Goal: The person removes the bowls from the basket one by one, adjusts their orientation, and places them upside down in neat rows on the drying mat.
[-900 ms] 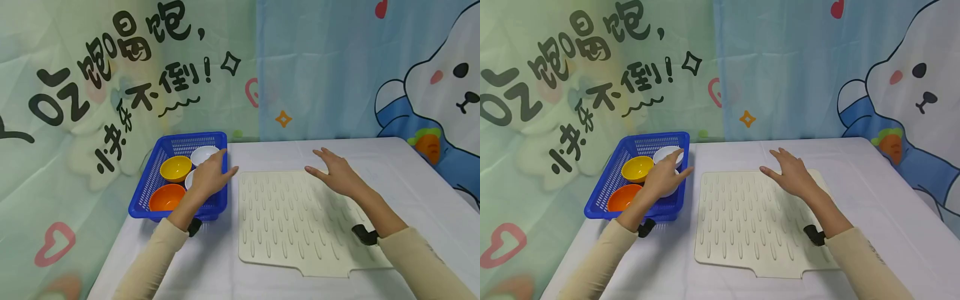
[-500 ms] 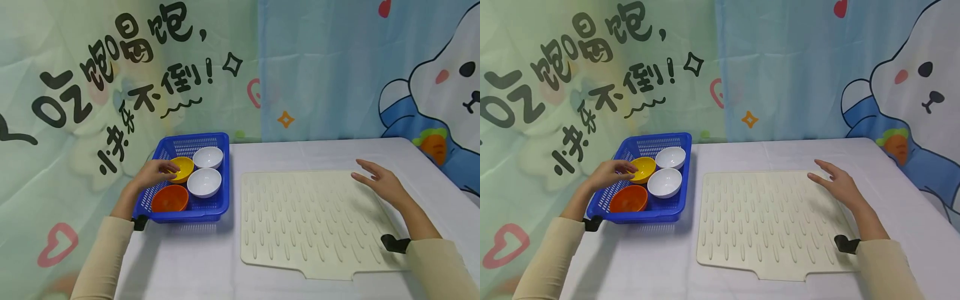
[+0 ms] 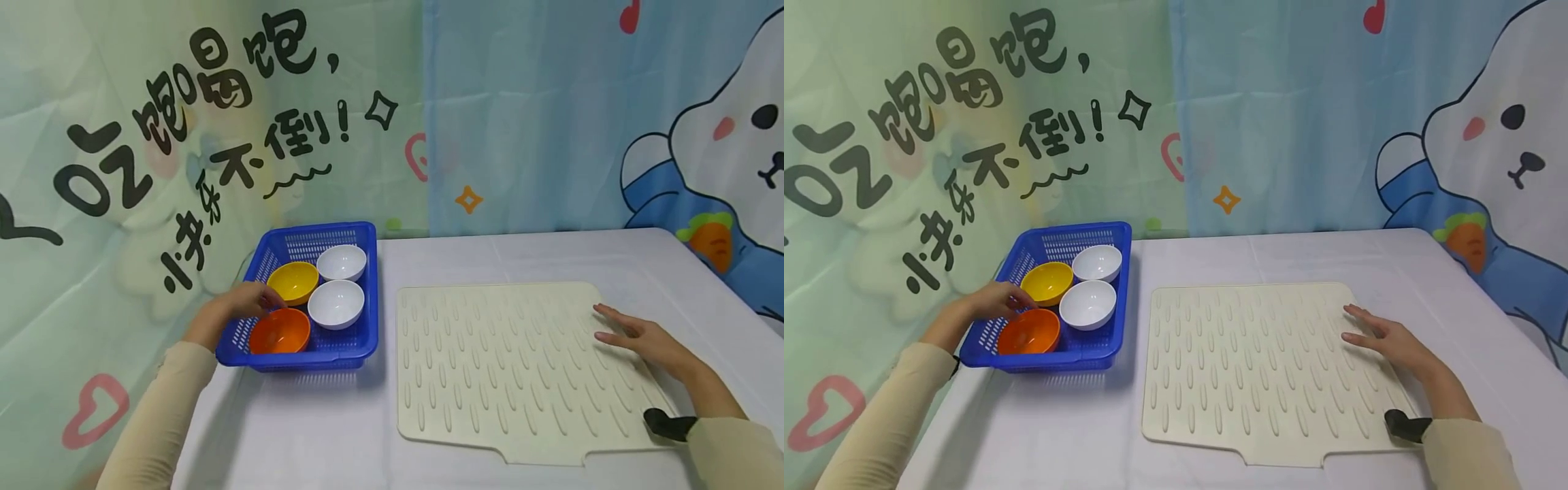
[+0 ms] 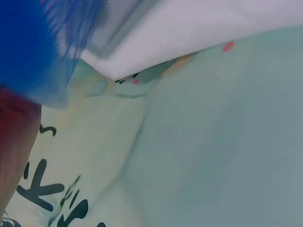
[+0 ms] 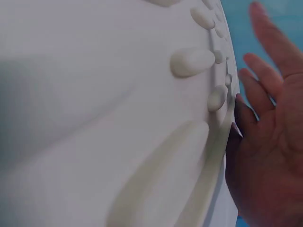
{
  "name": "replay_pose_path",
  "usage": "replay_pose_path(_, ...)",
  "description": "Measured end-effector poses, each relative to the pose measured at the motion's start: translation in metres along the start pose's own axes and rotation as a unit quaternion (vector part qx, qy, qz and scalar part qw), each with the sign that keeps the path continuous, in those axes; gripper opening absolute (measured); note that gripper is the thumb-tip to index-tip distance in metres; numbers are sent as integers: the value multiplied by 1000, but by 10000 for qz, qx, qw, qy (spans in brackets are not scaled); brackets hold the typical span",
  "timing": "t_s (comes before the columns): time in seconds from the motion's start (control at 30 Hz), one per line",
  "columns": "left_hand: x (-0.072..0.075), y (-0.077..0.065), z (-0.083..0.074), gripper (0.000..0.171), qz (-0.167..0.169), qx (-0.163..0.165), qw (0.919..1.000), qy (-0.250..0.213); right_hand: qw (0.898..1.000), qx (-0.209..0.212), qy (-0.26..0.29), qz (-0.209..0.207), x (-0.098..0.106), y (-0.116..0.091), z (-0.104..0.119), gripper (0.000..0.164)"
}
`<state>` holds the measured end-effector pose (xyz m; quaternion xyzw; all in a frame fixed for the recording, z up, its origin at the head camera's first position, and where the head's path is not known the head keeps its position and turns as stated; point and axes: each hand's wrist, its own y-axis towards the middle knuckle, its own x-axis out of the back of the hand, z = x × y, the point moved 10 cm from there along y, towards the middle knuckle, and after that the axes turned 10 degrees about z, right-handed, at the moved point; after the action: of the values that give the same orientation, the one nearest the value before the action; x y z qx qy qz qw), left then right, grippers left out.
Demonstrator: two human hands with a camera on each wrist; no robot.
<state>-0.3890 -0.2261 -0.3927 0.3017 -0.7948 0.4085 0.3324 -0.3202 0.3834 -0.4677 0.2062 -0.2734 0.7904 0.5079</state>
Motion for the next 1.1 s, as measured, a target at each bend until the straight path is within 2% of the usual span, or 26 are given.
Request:
replay_pose_path(0.17, -5, 7, 0, 36, 88, 107, 9999, 88, 9996, -62, -268, 97, -4, 0, -4, 78)
replay_pose_path(0.3, -5, 9, -1, 43, 106, 132, 9995, 284, 9995, 56, -253, 158, -4, 1, -5, 78)
replay_pose_path(0.5, -6, 9, 5, 43, 131, 264, 9995, 69, 9996, 73, -192, 173, -6, 3, -7, 77)
replay_pose_path(0.7, -6, 4, 1, 39, 159, 60, 9999, 11, 9996, 37, -191, 186, -10, 2, -6, 78)
replay_pose_path(0.9, -6, 4, 5, 42, 185, 72, 9997, 115, 9997, 23, -179, 161, -10, 3, -6, 78)
replay_pose_path(1.1, 6, -9, -3, 36, -181, -200, 9992, 302, 9996, 11, -240, 119, -7, 4, -4, 78)
